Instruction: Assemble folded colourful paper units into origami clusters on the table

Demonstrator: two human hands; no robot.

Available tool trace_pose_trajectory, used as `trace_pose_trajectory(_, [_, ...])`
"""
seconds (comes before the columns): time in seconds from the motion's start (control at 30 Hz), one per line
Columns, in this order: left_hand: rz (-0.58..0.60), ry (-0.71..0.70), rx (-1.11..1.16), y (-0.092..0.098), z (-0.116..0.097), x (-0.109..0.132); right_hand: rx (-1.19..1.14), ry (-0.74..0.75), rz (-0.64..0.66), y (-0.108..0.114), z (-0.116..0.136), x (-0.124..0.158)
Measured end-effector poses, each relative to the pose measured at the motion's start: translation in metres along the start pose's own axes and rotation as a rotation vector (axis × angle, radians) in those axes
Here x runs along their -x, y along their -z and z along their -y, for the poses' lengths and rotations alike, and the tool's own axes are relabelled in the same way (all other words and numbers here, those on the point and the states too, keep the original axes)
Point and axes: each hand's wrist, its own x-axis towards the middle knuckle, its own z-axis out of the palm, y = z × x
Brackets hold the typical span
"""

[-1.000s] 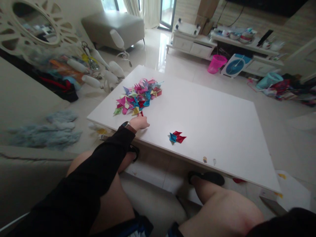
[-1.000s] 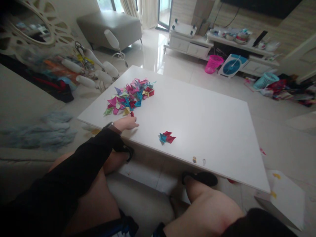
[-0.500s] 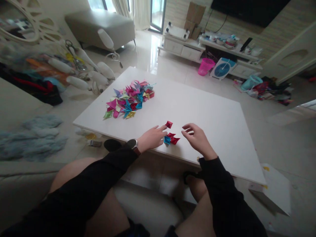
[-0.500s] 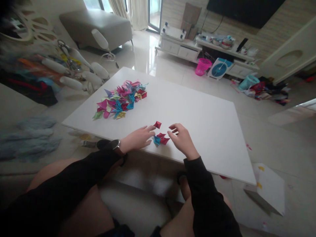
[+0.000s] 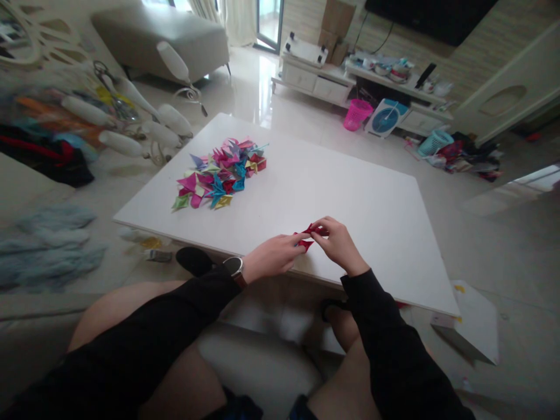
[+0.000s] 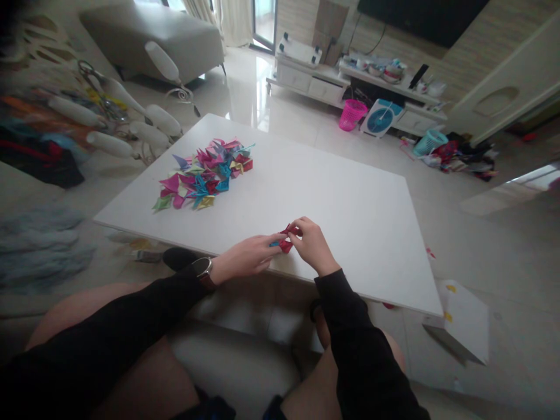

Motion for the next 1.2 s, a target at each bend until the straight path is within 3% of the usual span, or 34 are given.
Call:
trace_pose_trajectory(0.07, [-0.121,0.093,0.139,0.002,-0.002,-0.003,-0.044,-0.057,-0.064,0.001,0.001,-0.001])
trace_pose_trajectory(0.2, [-0.522,0.485,0.583,0.004,-0.001,-0.014,-0.317,-0.198,-0.090,0.001,0.009,-0.003])
trace_pose_trajectory(0.27, [-0.559,0.611,0.875,0.002,0.003,-0.018,-0.450,-0.239,-0.090,-0.001,0.013,-0.003])
trace_pose_trajectory(0.37, [-0.494,0.658,1.290,-0.002,0.008,-0.021,-0.554,-0.283,-0.076,-0.005,0.018,-0.002])
trace_pose_trajectory(0.47, [-0.529,0.683,1.496,-0.005,0.009,-0.021,-0.593,-0.305,-0.057,-0.009,0.022,-0.002])
trace_pose_trajectory(0.73, [-0.619,0.756,1.504,-0.006,0.009,-0.020,-0.563,-0.282,-0.090,-0.011,0.023,-0.003])
trace_pose_trajectory(0.97, [-0.517,0.684,1.187,-0.001,0.010,-0.017,-0.330,-0.193,-0.081,-0.014,0.021,-0.001])
trace_pose_trajectory(1.2, [-0.524,0.689,1.161,-0.005,0.011,-0.017,-0.176,-0.140,-0.070,-0.015,0.021,0.000])
